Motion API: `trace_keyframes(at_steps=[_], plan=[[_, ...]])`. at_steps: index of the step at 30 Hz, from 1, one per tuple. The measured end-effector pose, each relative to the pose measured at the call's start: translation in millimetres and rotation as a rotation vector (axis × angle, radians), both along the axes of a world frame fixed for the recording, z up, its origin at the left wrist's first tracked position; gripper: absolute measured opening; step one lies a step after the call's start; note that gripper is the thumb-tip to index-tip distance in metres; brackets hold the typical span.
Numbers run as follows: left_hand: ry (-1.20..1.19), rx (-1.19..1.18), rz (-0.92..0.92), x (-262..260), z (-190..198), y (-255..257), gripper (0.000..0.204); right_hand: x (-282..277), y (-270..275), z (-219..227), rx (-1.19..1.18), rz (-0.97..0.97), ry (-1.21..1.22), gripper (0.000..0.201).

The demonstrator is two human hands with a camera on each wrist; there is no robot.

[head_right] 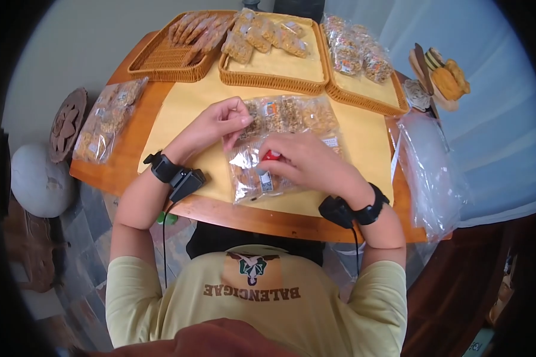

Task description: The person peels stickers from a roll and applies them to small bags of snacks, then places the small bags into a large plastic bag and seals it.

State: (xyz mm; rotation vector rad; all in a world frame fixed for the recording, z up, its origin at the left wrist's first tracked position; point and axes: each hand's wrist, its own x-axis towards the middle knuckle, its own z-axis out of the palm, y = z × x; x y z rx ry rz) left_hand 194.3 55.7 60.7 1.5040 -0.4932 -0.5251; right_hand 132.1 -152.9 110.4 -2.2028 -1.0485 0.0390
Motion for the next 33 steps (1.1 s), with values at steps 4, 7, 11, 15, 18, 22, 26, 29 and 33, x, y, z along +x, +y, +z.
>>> trace_keyframes(at_steps=[4,7,11,15,18,22,26,29,33], plan=[[-0.033,0.035,-0.03,1,-4,-1,0.019,-3,6,-6,-0.133,0.033,-0.005,0.015],[-0.045,0.05,-0.032,1,-5,-2,0.019,-2,5,-13,-0.176,0.033,-0.004,0.015],[-0.05,0.046,-0.039,2,-8,-2,0.019,-3,7,-18,-0.21,0.019,-0.018,0.014],[-0.067,0.055,-0.038,3,-8,-1,0.019,-5,9,-15,-0.225,0.015,0.0,0.014],[-0.065,0.072,-0.034,1,-5,-1,0.016,-8,11,-16,-0.26,-0.013,0.06,0.018],[-0.058,0.09,-0.026,1,-3,-1,0.013,-13,10,-24,-0.325,-0.035,-0.1,0.019],[-0.078,0.06,-0.027,4,-9,-1,0.019,-12,9,-26,-0.354,-0.003,-0.177,0.02],[-0.074,0.051,-0.022,2,-6,-2,0.019,-12,10,-24,-0.422,0.009,-0.174,0.018],[-0.055,0.038,-0.004,2,-4,-1,0.018,-4,9,-21,-0.345,0.025,-0.002,0.015]])
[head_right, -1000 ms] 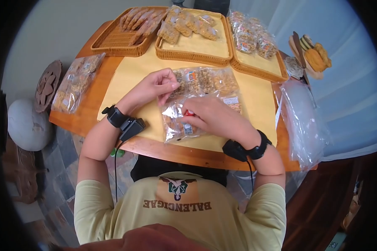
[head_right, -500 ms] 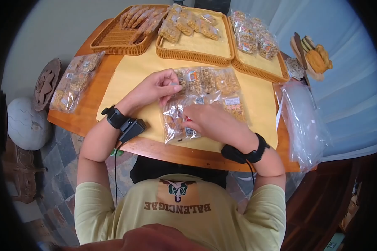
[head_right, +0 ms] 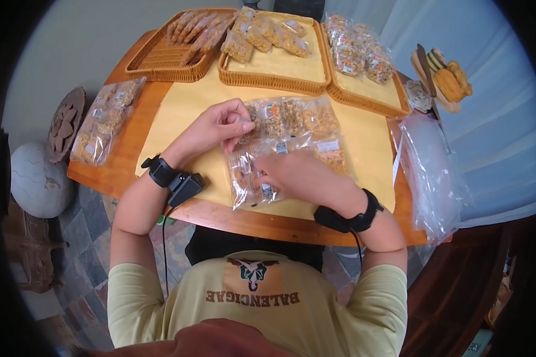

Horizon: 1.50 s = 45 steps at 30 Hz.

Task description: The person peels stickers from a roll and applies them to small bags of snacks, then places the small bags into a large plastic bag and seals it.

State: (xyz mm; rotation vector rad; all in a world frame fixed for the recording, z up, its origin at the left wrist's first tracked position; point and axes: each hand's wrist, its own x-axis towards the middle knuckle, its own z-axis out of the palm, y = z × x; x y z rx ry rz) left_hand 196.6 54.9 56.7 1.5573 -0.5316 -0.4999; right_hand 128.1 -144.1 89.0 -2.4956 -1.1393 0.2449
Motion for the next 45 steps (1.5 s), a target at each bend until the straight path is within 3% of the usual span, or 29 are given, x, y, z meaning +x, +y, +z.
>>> trace_keyframes(at_steps=[9,12,21,29,33,35,45], plan=[[0.011,0.003,0.046,0,5,4,0.017,8,-9,14,0.089,-0.019,0.044,0.017],[0.021,0.017,0.036,0,8,4,0.015,4,-4,7,-0.001,-0.007,0.083,0.017],[0.024,-0.003,0.047,1,4,3,0.018,-4,1,-9,0.009,-0.023,-0.069,0.022],[0.029,0.026,0.038,1,5,3,0.013,-14,2,-13,-0.158,-0.049,-0.236,0.025],[0.054,0.018,0.049,2,4,2,0.014,-15,4,-17,-0.073,-0.021,-0.306,0.024],[0.053,0.01,0.048,2,5,2,0.015,-17,6,-20,-0.174,-0.014,-0.353,0.023],[0.01,0.019,0.057,-1,7,0,0.017,-17,12,-17,-0.065,-0.028,-0.298,0.022]])
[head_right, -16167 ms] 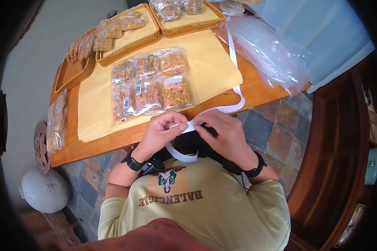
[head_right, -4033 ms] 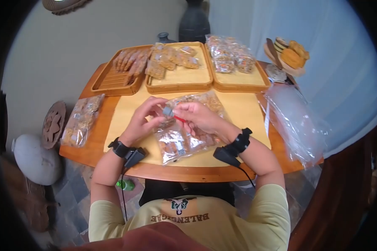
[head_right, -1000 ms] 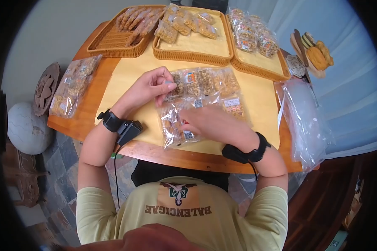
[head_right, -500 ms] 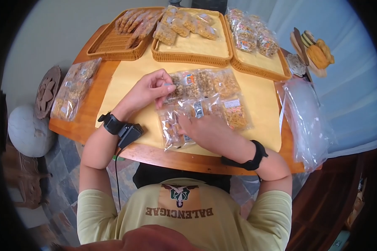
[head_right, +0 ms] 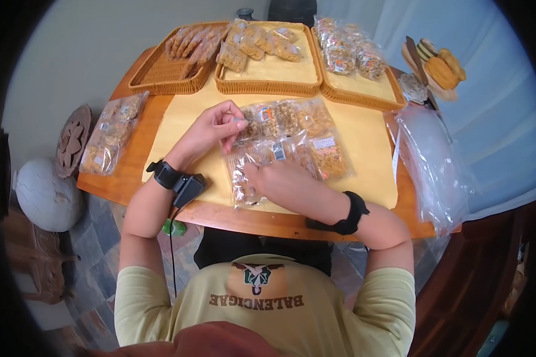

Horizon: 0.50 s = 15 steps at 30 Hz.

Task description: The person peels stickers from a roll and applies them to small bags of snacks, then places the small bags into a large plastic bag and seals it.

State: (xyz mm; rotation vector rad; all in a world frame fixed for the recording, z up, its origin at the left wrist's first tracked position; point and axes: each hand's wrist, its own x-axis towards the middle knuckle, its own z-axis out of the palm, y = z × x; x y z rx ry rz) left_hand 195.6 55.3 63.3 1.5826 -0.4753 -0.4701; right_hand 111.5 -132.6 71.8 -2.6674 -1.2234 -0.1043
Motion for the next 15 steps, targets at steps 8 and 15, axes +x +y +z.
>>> trace_keyframes(at_steps=[8,15], plan=[[-0.059,-0.155,0.02,-3,11,4,0.014,16,-28,47,0.444,-0.029,0.204,0.011],[-0.075,-0.217,-0.034,-6,11,0,0.016,30,-41,58,0.989,-0.255,0.684,0.015]])
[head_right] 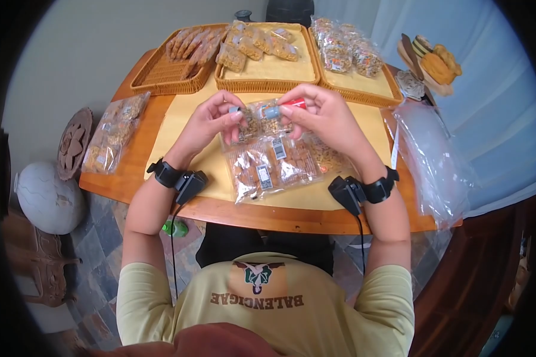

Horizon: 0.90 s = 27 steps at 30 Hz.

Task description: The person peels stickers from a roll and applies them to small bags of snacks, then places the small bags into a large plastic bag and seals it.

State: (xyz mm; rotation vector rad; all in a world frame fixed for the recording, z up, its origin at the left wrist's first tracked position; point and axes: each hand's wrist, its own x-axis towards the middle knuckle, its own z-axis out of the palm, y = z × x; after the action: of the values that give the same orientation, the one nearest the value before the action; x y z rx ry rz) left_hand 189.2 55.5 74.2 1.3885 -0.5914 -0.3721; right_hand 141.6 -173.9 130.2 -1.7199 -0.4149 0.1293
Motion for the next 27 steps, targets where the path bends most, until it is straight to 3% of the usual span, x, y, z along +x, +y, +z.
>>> trace_keyframes(at_steps=[9,11,15,18,20,24,27], plan=[[0.003,0.058,-0.033,-4,3,-1,0.017,-10,9,-9,-0.15,0.111,0.167,0.014],[0.004,0.067,-0.04,-4,2,0,0.017,-9,10,-17,-0.314,0.179,0.031,0.011],[0.008,0.082,-0.053,-4,1,-1,0.018,-11,13,-20,-0.371,0.206,-0.096,0.011],[0.02,0.039,-0.08,-8,2,-4,0.018,-8,13,-18,-0.24,0.084,-0.01,0.015],[0.008,-0.009,-0.103,-11,1,-9,0.018,-3,11,-16,0.081,-0.001,0.07,0.019],[-0.048,0.036,-0.037,-15,1,-11,0.018,4,14,-27,0.19,-0.029,0.105,0.022],[-0.058,-0.096,0.015,-15,-6,-13,0.02,6,21,-39,0.263,0.011,0.112,0.023]])
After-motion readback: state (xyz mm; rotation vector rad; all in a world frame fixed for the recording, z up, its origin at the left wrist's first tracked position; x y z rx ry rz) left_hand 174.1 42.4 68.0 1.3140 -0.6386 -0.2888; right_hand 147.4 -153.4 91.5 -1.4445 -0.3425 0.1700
